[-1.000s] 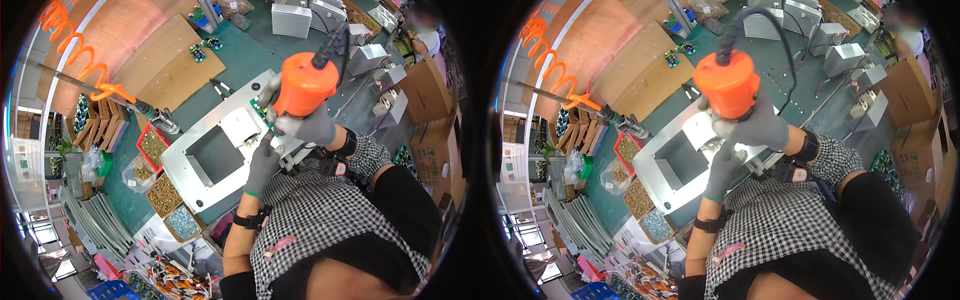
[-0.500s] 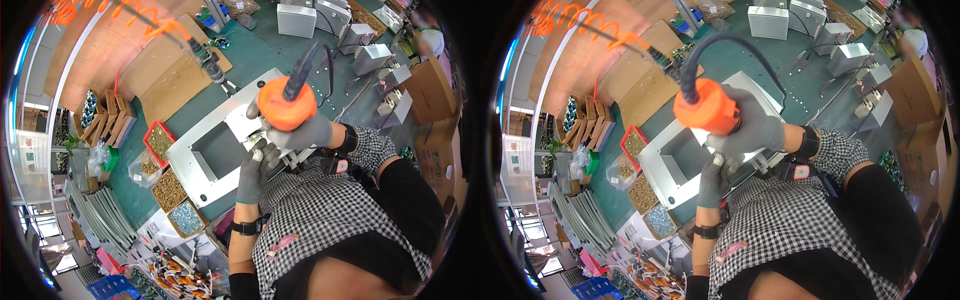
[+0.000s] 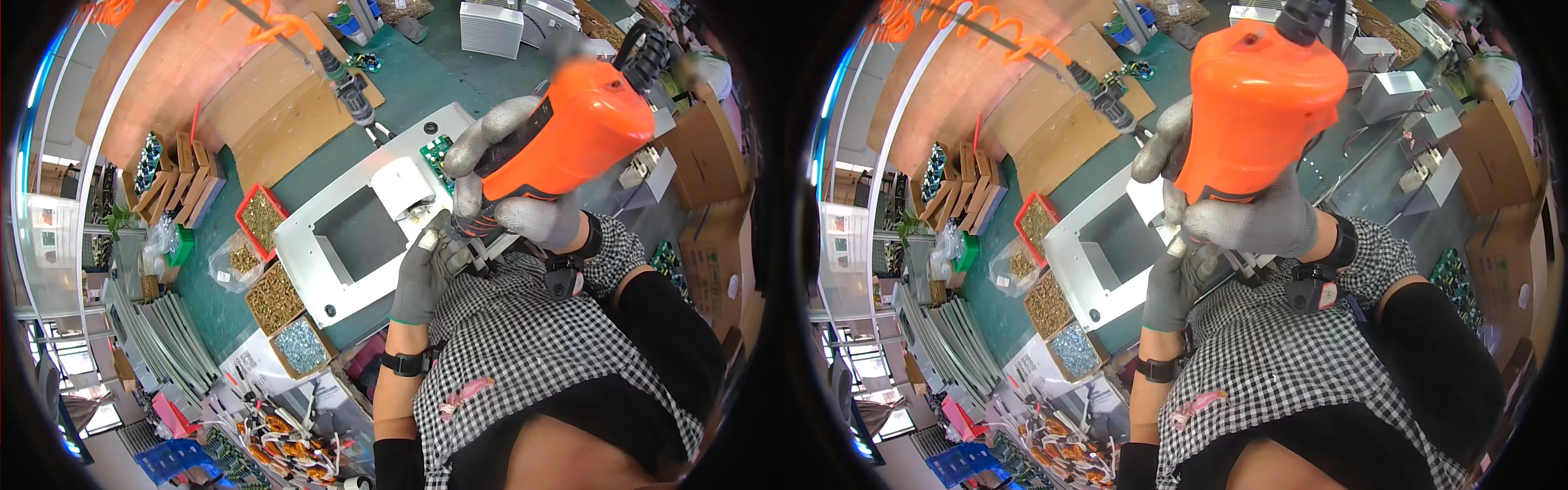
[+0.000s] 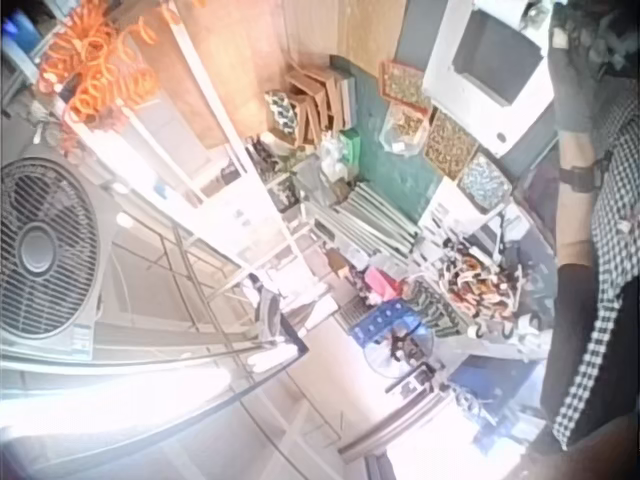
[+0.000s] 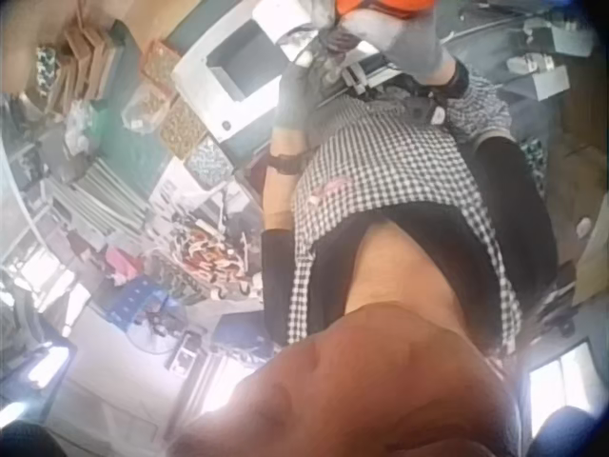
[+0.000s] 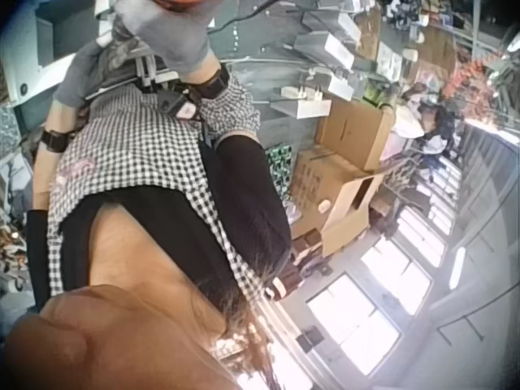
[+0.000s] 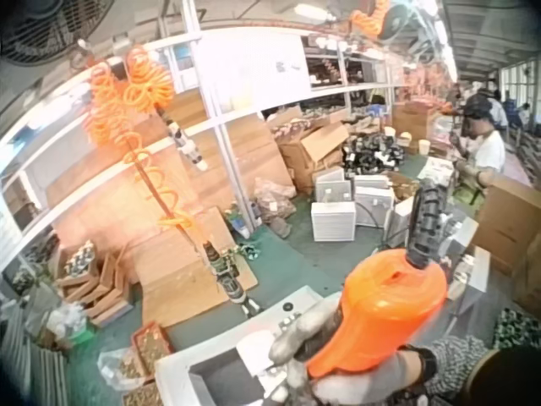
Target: Assemble electronic parts into a metal housing using electric screwdrivers.
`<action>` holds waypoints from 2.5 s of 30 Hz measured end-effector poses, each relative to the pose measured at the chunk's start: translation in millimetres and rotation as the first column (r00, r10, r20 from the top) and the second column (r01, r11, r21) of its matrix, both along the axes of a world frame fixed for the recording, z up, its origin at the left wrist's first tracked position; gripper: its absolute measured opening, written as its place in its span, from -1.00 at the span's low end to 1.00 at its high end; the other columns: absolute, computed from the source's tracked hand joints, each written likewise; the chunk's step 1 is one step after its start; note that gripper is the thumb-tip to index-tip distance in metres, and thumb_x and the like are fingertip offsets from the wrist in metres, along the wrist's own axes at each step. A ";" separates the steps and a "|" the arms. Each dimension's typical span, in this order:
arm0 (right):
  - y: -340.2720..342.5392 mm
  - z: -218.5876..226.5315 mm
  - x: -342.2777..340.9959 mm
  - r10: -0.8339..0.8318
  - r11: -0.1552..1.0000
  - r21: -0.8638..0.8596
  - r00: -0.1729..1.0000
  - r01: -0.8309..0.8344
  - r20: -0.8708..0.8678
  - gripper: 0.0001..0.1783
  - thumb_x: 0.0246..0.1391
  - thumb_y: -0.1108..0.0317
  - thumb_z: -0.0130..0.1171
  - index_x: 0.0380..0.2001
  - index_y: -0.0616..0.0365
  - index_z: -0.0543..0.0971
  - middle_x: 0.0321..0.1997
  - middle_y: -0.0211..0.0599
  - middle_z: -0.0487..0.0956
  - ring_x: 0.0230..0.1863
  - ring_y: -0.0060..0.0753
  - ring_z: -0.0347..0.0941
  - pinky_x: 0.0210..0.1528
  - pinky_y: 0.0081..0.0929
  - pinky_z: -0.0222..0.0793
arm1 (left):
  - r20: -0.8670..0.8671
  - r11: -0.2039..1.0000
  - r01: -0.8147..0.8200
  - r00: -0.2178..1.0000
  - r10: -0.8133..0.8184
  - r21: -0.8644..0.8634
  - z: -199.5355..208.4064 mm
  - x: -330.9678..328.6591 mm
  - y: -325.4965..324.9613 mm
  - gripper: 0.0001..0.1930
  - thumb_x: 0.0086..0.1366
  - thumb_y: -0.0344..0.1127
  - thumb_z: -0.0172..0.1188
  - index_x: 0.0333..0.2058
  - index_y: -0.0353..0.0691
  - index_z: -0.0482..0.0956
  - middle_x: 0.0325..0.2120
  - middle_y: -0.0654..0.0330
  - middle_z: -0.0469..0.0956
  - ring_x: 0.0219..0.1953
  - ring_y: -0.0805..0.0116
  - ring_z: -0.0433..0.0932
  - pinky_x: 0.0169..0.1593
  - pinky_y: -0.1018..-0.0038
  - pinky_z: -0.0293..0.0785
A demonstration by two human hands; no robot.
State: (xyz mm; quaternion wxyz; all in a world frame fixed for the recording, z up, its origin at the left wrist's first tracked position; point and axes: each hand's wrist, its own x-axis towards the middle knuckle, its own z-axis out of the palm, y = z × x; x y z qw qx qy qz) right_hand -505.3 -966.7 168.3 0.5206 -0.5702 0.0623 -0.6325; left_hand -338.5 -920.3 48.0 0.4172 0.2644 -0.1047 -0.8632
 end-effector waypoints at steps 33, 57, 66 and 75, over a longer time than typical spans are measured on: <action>-8.2 -5.6 -25.9 -0.227 0.965 0.133 0.974 0.227 -0.019 -0.40 -0.24 0.55 0.16 -0.03 0.23 0.24 -0.14 0.01 0.46 -0.37 -0.42 0.51 -0.32 -0.47 0.50 | 0.796 0.828 0.302 0.550 0.253 -0.472 -7.5 -27.8 -17.0 -0.66 0.15 -0.40 0.13 -0.10 -0.38 0.42 -0.38 0.20 0.45 -0.33 0.50 0.42 -0.29 0.57 0.38; -10.6 -5.1 -26.5 -0.233 0.973 -0.011 0.972 0.232 -0.045 -0.36 -0.30 0.73 0.01 0.00 0.24 0.24 -0.12 0.03 0.46 -0.36 -0.44 0.51 -0.29 -0.56 0.48 | 0.712 0.482 0.630 0.166 0.682 -0.609 12.2 -28.1 -28.5 -0.78 0.09 -0.34 0.17 -0.24 -0.13 0.59 -0.56 0.15 0.42 -0.52 0.29 0.44 -0.42 0.45 0.36; -17.8 -27.6 -35.8 -0.232 0.944 0.206 0.962 0.258 -0.141 -0.41 -0.27 0.70 0.03 -0.05 0.18 0.25 -0.10 -0.01 0.42 -0.41 -0.53 0.44 -0.47 -0.59 0.44 | 0.719 0.846 0.342 0.692 0.068 -0.409 16.5 -9.5 -14.1 -0.54 0.12 -0.52 -0.10 0.06 -0.38 0.29 -0.28 0.17 0.41 -0.22 0.41 0.45 -0.15 0.47 0.40; -14.5 -26.9 -35.1 -0.192 0.949 0.216 0.965 0.229 -0.179 -0.43 -0.25 0.69 0.02 -0.05 0.18 0.26 -0.10 -0.01 0.42 -0.39 -0.52 0.42 -0.42 -0.55 0.43 | 0.459 0.995 0.045 0.888 0.003 -0.094 4.4 -0.3 2.4 -0.63 0.32 -0.34 -0.12 0.05 -0.41 0.23 -0.13 -0.01 0.42 -0.19 0.27 0.52 -0.16 0.51 0.51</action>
